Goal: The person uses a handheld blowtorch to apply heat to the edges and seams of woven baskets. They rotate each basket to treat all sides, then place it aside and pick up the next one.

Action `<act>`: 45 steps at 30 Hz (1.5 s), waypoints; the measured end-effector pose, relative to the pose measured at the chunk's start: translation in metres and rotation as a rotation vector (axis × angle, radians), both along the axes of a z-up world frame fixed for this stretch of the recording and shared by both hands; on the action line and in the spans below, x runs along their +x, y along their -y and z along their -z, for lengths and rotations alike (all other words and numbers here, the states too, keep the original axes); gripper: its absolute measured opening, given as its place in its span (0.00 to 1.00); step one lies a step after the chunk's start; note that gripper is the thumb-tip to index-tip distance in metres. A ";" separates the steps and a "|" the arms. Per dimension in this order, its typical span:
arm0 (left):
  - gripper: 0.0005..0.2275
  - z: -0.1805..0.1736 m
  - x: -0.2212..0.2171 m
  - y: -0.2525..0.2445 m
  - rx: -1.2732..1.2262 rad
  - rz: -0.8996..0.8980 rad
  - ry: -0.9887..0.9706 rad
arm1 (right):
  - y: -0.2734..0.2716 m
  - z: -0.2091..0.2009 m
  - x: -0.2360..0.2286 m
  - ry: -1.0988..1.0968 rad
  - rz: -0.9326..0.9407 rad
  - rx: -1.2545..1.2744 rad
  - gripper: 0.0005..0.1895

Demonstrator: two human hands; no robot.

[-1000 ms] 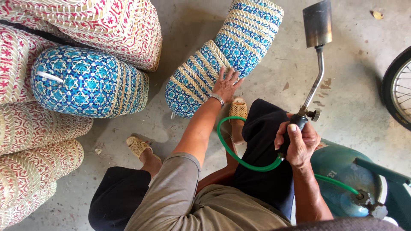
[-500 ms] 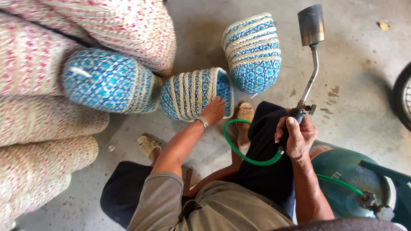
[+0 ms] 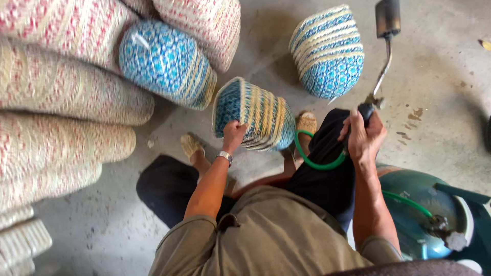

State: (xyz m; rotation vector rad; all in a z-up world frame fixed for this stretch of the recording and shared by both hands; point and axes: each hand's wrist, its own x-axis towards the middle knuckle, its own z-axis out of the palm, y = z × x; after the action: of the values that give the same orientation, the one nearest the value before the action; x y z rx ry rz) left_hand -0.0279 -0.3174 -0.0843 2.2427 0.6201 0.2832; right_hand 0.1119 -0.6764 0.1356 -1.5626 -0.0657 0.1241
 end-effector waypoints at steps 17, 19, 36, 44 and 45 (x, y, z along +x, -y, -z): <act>0.20 -0.003 -0.069 0.058 -0.459 -0.428 0.148 | -0.079 0.061 -0.053 -0.210 -0.365 -0.094 0.08; 0.18 -0.037 -0.071 0.065 -0.388 -0.402 0.136 | -0.086 0.071 -0.048 -0.197 -0.292 -0.155 0.09; 0.11 -0.168 -0.083 0.098 -0.401 -0.270 0.442 | -0.126 0.132 -0.012 0.059 -0.037 -0.658 0.31; 0.20 -0.159 -0.099 0.107 -0.464 -0.271 0.331 | -0.119 0.177 -0.008 0.000 -0.035 -0.670 0.27; 0.15 -0.164 -0.098 0.107 -0.451 -0.259 0.389 | -0.119 0.182 -0.006 0.034 -0.026 -0.688 0.26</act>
State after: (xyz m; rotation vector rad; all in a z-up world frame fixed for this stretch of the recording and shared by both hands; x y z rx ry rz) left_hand -0.1258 -0.4244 0.0798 1.6193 0.6823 0.6253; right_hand 0.1063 -0.5570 -0.0464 -2.2518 -0.0751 0.1496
